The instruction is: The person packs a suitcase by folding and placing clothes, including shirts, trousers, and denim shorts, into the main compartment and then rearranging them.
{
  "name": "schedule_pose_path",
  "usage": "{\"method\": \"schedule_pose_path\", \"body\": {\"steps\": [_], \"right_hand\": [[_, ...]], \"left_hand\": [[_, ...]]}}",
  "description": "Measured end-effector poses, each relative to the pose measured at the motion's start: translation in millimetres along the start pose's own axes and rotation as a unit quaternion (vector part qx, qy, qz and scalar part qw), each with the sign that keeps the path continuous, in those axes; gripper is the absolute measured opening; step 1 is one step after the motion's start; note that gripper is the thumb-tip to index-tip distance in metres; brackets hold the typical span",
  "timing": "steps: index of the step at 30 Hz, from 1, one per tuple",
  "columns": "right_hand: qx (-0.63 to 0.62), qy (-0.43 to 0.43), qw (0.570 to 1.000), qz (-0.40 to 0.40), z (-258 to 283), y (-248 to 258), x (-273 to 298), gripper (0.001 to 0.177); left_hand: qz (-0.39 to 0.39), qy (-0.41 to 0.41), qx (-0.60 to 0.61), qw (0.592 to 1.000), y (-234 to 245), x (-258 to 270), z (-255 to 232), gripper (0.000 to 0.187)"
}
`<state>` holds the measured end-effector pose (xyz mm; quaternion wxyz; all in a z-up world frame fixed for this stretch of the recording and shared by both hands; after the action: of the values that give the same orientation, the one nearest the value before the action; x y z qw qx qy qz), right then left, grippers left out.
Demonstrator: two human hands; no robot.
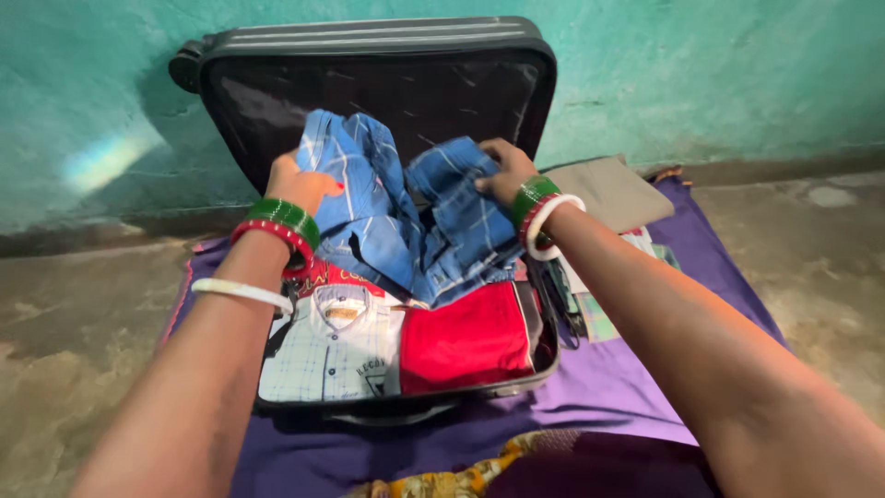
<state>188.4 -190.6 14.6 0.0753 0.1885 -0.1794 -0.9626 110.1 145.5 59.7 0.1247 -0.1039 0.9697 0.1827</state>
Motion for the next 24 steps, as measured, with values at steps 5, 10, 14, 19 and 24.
{"method": "schedule_pose_path", "body": {"steps": [5,10,14,19,24], "right_hand": [[0.107,-0.195,0.975,-0.002,-151,21,19,0.06],[0.241,-0.294,0.923,0.067,-220,5,46,0.069],[0.252,-0.227,0.93,0.139,-190,-32,19,0.074],[0.069,-0.134,0.97,0.191,-164,-42,-18,0.076],[0.194,-0.203,0.95,0.134,-229,-25,19,0.071]], "left_hand": [[-0.039,0.137,-0.148,0.979,4,21,152,0.042],[0.12,0.276,-0.303,0.904,-21,55,269,0.052],[0.033,0.236,-0.291,0.927,-18,39,249,0.067],[-0.045,0.169,-0.057,0.983,-1,32,191,0.044],[0.0,0.206,-0.098,0.974,11,62,232,0.035]]}}
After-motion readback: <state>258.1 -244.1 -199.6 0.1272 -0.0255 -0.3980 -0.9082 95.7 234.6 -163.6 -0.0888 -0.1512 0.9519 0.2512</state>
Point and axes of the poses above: each hand's wrist, its own x-axis away from the middle knuckle, its own y-axis out of the back of the hand, z = x × y, the point moved 7 cm from there along -x, towards the middle knuckle, and after that the axes turned 7 degrees about -x, right-handed, at the moved point
